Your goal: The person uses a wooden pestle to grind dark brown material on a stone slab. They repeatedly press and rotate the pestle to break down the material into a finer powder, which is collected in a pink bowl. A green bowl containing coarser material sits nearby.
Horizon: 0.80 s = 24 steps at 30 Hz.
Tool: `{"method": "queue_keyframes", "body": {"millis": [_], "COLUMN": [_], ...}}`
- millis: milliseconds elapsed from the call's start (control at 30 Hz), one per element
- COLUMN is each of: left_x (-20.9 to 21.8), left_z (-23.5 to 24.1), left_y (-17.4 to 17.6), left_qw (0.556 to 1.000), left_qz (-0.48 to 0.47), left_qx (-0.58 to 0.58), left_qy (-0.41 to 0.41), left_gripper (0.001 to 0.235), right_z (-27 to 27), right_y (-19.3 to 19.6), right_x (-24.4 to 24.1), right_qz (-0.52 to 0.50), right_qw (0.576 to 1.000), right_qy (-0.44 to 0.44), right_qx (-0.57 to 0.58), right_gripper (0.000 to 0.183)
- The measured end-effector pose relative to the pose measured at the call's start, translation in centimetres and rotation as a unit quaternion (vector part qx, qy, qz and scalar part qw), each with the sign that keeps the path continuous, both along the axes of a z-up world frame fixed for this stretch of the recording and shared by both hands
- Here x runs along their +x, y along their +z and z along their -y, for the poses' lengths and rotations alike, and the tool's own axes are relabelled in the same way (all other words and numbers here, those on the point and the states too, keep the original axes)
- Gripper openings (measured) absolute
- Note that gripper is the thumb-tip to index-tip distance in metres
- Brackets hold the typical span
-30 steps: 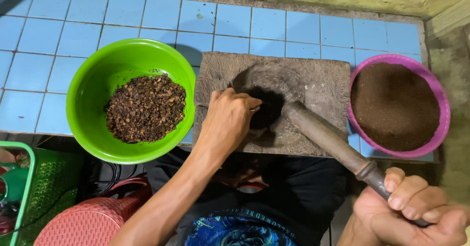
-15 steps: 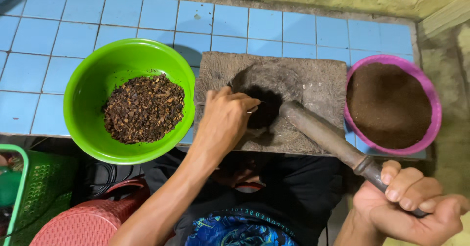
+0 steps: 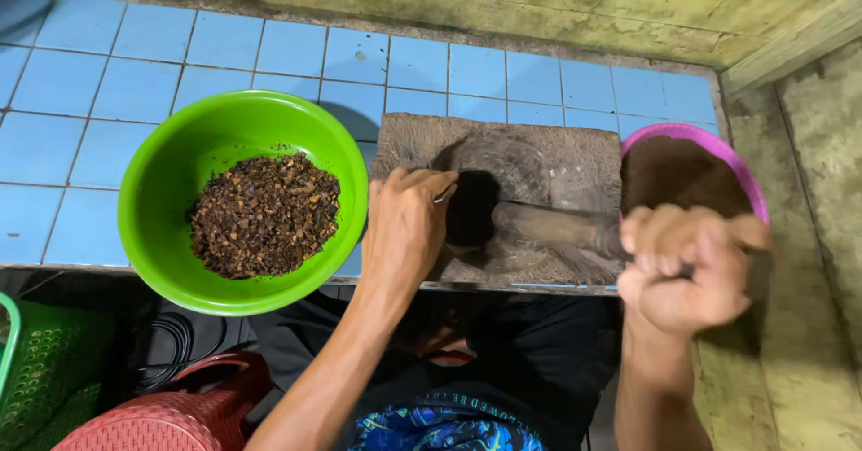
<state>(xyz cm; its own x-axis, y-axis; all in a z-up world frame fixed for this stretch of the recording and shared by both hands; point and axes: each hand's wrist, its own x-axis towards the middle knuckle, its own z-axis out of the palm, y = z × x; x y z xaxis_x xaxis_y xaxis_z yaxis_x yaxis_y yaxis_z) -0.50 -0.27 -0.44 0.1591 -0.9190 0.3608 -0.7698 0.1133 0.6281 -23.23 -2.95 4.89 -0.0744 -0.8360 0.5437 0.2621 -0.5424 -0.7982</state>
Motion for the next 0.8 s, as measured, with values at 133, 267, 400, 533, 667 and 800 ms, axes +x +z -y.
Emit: {"method": "queue_keyframes", "body": {"millis": [133,267,400,533,667,800], "left_x": [0.1,0.1,0.3,0.1,0.0,0.1], "left_z": [0.2,0.1,0.4,0.2,0.0,0.0], "left_y": [-0.4,0.1,0.0,0.1,-0.1,0.2], "left_qw": [1.000,0.999,0.999,1.000,0.999,0.999], "left_qz": [-0.013,-0.030,-0.047,-0.014,-0.040,-0.047], "left_qx": [0.011,-0.007,-0.017,-0.007,-0.013,-0.010], "left_qy": [0.024,0.020,0.010,0.011,0.017,0.015], "left_gripper": [0.028,0.021,0.021,0.027,0.021,0.021], "right_z": [1.1,3.7,3.6,3.1,2.1,2.4], "right_y": [2.6,0.6,0.8,-0.3,-0.2,1.5], "right_x": [3.3,4.3,8.3,7.2,5.7,4.0], "right_qz": [-0.038,-0.063,-0.072,-0.034,-0.007,-0.100], "right_qw": [0.999,0.995,0.996,0.999,1.000,0.993], "right_qy": [-0.002,0.069,0.056,0.028,0.004,0.003], "right_qx": [-0.020,0.016,0.003,0.001,0.014,-0.066], "right_gripper": [0.036,0.032,0.034,0.032,0.030,0.067]}}
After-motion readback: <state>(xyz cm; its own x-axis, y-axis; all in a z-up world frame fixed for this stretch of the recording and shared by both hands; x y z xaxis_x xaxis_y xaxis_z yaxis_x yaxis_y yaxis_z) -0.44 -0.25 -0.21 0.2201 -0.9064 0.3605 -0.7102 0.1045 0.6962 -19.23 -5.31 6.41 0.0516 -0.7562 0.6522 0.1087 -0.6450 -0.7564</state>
